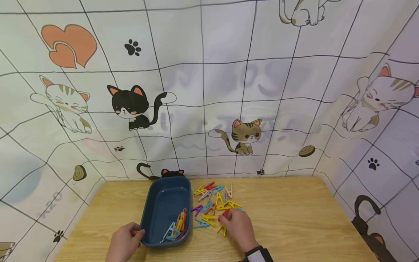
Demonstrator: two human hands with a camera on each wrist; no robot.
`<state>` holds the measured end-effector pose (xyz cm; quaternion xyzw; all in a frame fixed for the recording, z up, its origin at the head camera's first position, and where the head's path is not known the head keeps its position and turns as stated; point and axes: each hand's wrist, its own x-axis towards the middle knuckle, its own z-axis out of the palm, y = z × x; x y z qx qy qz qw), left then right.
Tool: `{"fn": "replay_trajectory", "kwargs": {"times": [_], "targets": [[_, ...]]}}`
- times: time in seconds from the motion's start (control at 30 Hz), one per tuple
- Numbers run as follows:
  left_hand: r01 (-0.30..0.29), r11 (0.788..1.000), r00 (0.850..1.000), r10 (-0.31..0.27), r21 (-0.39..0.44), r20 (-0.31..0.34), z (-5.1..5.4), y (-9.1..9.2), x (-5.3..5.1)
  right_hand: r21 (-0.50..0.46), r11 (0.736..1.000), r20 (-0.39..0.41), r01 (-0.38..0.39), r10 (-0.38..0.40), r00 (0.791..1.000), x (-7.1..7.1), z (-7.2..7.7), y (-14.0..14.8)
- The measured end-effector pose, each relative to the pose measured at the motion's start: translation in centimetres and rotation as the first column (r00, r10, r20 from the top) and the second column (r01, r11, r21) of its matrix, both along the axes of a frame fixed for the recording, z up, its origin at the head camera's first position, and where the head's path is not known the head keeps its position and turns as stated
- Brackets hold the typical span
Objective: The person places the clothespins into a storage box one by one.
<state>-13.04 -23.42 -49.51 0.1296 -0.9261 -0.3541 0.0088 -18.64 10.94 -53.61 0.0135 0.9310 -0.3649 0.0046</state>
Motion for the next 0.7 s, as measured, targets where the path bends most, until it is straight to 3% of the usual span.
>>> {"fn": "replay_trajectory", "kwargs": {"times": [0.7], "targets": [[0.0,1.0,1.0,0.0,-0.03,0.004,-0.2,-0.1,-0.18,0.12,0.992,-0.056,-0.033,0.04,0.998,-0.25,-0.72,-0.27]]}}
